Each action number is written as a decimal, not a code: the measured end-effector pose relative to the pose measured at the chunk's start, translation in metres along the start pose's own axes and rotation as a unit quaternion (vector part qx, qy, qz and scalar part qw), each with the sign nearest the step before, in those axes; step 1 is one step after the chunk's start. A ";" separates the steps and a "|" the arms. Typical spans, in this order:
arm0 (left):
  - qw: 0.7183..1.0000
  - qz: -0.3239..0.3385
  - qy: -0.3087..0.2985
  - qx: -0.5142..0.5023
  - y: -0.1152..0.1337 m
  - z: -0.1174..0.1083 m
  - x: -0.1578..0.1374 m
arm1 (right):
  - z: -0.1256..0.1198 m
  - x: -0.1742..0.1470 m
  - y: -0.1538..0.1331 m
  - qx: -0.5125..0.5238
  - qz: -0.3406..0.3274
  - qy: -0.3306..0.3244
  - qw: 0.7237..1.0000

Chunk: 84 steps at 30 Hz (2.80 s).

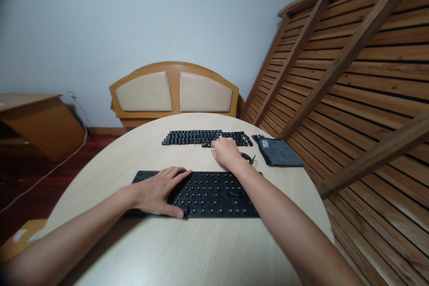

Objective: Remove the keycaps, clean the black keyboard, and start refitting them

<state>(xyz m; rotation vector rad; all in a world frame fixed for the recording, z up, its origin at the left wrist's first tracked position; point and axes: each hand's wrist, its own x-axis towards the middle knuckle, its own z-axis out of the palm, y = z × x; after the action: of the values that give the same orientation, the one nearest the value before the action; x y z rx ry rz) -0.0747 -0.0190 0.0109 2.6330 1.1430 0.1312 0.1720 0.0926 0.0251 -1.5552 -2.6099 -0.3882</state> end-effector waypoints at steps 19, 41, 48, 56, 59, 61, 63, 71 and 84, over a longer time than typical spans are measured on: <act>0.999 -0.021 -0.027 -0.019 0.003 -0.003 0.001 | 0.018 0.031 -0.031 0.016 -0.049 0.033 0.998; 0.998 -0.028 -0.037 -0.037 -0.006 -0.003 0.006 | -0.037 -0.100 -0.039 0.350 -0.119 -0.034 0.929; 0.993 -0.024 -0.083 -0.086 -0.018 -0.015 0.000 | -0.030 -0.096 -0.033 0.348 -0.159 -0.051 0.922; 0.992 -0.024 -0.065 -0.110 -0.024 -0.011 0.001 | -0.031 -0.099 -0.032 0.349 -0.169 -0.053 0.920; 0.992 -0.006 -0.059 -0.109 -0.021 -0.013 0.000 | -0.032 -0.100 -0.033 0.349 -0.169 -0.059 0.920; 0.994 0.018 -0.035 -0.105 -0.016 -0.014 -0.001 | -0.032 -0.100 -0.033 0.348 -0.168 -0.064 0.920; 0.994 0.048 -0.009 -0.102 -0.008 -0.015 -0.001 | -0.031 -0.099 -0.033 0.347 -0.168 -0.068 0.920; 0.988 0.098 -0.036 -0.111 0.013 -0.022 -0.002 | -0.030 -0.100 -0.034 0.354 -0.170 -0.072 0.917; 0.988 0.091 0.000 -0.122 0.004 -0.020 0.001 | -0.033 -0.104 -0.047 0.341 -0.207 -0.077 0.914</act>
<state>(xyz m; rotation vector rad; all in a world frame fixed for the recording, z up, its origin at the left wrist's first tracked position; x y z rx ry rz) -0.0753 -0.0170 0.0312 2.5110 0.8247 0.2884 0.1795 -0.0259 0.0280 -0.8295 -2.7207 0.6008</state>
